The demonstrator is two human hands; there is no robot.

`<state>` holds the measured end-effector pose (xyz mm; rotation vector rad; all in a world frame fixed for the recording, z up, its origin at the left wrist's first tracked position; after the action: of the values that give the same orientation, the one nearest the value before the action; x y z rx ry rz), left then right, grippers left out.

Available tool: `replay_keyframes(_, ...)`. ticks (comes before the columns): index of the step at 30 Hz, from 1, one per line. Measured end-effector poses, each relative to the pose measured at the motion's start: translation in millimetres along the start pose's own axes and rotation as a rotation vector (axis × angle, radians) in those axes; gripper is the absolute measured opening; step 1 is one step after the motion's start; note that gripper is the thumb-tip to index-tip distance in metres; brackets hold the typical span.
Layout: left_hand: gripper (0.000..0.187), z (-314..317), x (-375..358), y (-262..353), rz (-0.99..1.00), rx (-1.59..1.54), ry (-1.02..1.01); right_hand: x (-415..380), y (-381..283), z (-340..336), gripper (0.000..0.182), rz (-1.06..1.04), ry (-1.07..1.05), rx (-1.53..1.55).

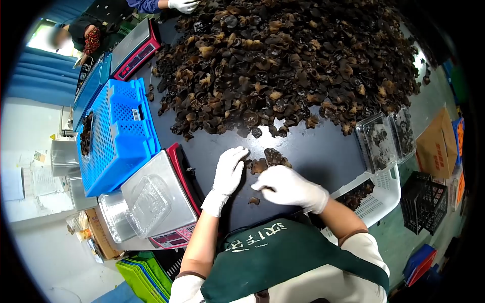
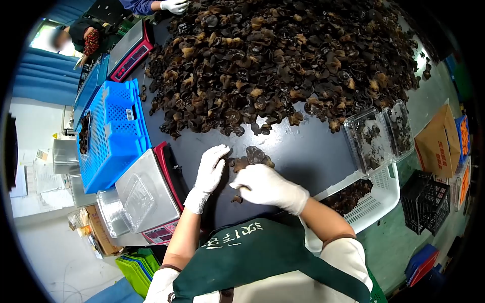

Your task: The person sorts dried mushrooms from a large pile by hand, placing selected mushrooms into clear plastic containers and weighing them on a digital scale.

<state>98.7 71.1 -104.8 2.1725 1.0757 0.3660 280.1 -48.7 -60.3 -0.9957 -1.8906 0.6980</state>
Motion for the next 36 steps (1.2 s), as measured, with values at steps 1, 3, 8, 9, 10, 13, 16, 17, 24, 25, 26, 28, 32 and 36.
replay_keyframes(1, 0.038, 0.6, 0.3, 0.4, -0.006, 0.002, 0.012, -10.9, -2.6, -23.8, 0.018, 0.040, -0.105, 0.101)
replay_keyframes(3, 0.039, 3.3, 2.1, 0.2, -0.005, -0.003, 0.019, -23.4, -18.7, -72.5, 0.022, 0.487, -0.580, 0.296)
replay_keyframes(8, 0.041, 15.5, 9.5, 3.9, -0.004, -0.005, 0.018, -30.4, -6.7, -79.1, 0.043, 0.411, -0.292, -0.156)
replay_keyframes(9, 0.042, 16.2, 10.7, 9.1, 0.015, 0.061, 0.006, -29.2, -0.6, -69.9, 0.055, 0.280, -0.188, -0.254)
replay_keyframes(10, 0.046, 17.0, 10.2, 12.7, 0.040, 0.083, -0.007, -27.4, 4.5, -59.1, 0.066, 0.147, -0.082, -0.349)
replay_keyframes(13, 0.056, 12.2, 0.9, 20.4, 0.116, 0.185, -0.096, -20.2, 20.7, -22.3, 0.100, 0.100, -0.147, -0.415)
replay_keyframes(16, 0.054, 2.5, -17.1, 30.5, 0.054, 0.121, -0.172, -16.4, 25.5, 13.1, 0.101, 0.088, -0.319, -0.470)
replay_keyframes(17, 0.055, -1.5, -24.2, 30.5, 0.038, 0.117, -0.236, -16.6, 21.9, 18.5, 0.096, 0.066, -0.272, -0.399)
replay_keyframes(24, 0.058, 21.8, -103.8, 28.3, 0.150, 0.286, -0.086, -49.3, 6.5, 45.1, 0.040, -0.073, -0.276, -0.369)
replay_keyframes(25, 0.053, 25.1, -104.2, 24.5, 0.156, 0.263, -0.055, -49.9, 8.2, 46.1, 0.033, -0.134, -0.233, -0.429)
replay_keyframes(26, 0.048, 28.9, -103.1, 20.3, 0.162, 0.239, -0.023, -49.2, 11.4, 46.8, 0.033, -0.137, -0.240, -0.428)
replay_keyframes(28, 0.035, 30.2, -90.6, 18.6, 0.125, 0.201, -0.001, -41.5, 17.9, 45.8, 0.033, -0.074, -0.304, -0.356)
replay_keyframes(32, 0.022, 32.3, -73.3, 19.1, -0.035, -0.057, 0.126, -32.4, 16.1, 12.6, 0.018, 0.050, 0.156, -0.098)
replay_keyframes(36, 0.020, 25.2, -58.5, 31.4, -0.145, -0.248, 0.207, -43.3, 15.0, -23.3, 0.019, 0.255, 0.405, -0.281)
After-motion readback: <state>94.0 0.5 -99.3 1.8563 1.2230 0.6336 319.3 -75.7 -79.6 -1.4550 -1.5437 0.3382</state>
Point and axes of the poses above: each hand's wrist, its own x-axis towards the middle knuckle, its own z-axis out of the palm, y = z × x, the point moved 1 cm from there along x, towards the middle knuckle, and after that the axes turned 15 degrees about -z, right-handed, at the moved point
